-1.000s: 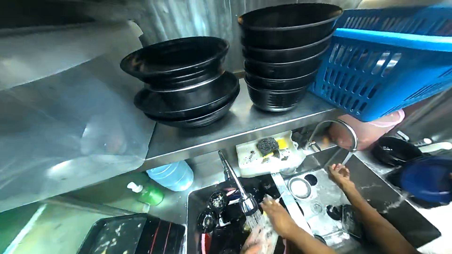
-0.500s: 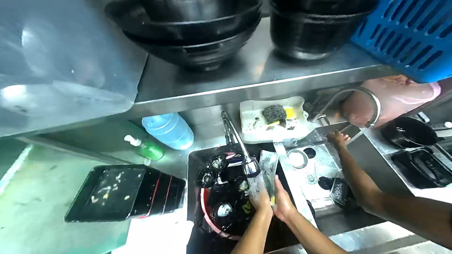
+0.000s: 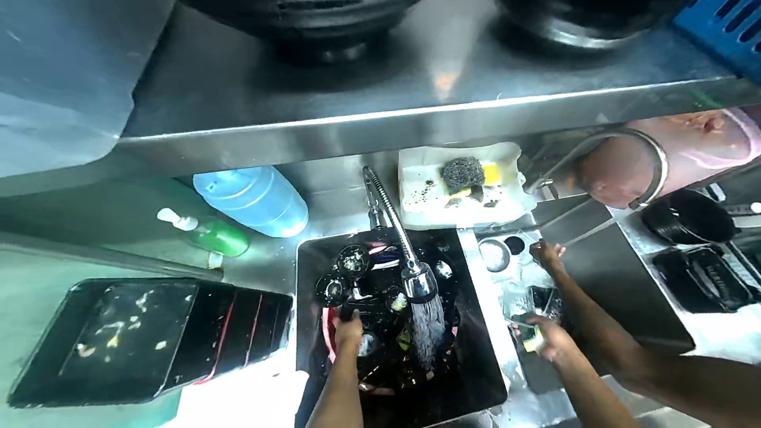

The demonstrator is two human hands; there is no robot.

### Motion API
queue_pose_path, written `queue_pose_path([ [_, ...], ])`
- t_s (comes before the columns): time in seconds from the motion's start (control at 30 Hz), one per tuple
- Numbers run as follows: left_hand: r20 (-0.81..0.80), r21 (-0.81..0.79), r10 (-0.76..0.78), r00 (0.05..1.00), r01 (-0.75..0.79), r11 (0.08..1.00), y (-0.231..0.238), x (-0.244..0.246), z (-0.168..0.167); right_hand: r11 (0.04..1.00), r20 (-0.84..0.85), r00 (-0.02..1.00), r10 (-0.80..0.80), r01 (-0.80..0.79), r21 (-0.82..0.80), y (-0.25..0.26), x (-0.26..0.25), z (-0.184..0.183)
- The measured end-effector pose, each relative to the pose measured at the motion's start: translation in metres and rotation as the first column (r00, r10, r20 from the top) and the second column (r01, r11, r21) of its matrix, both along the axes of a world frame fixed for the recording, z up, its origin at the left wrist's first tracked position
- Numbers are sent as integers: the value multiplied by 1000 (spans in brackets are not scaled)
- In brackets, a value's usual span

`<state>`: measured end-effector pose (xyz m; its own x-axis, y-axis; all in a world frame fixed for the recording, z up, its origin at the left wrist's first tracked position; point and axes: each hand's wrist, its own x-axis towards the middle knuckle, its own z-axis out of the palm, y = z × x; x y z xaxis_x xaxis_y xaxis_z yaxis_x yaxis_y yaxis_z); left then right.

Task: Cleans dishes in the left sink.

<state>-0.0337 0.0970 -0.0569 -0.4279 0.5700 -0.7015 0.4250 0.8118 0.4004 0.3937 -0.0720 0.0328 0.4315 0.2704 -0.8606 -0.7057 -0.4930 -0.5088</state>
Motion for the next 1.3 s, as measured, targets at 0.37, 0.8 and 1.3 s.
queue_pose_path([
  [0.37, 338, -192, 464, 819, -423, 886, -14, 7, 33, 982, 206, 975, 80, -41, -186, 10, -28, -40],
  [0.8, 543, 296, 147, 827, -353, 888, -125, -14, 126, 786, 575, 583, 575, -588, -190, 30, -40, 59],
  [1.3, -79, 345, -647, 758, 630, 696, -84, 96, 134, 623, 328, 678, 658, -735, 268, 84, -167, 94],
])
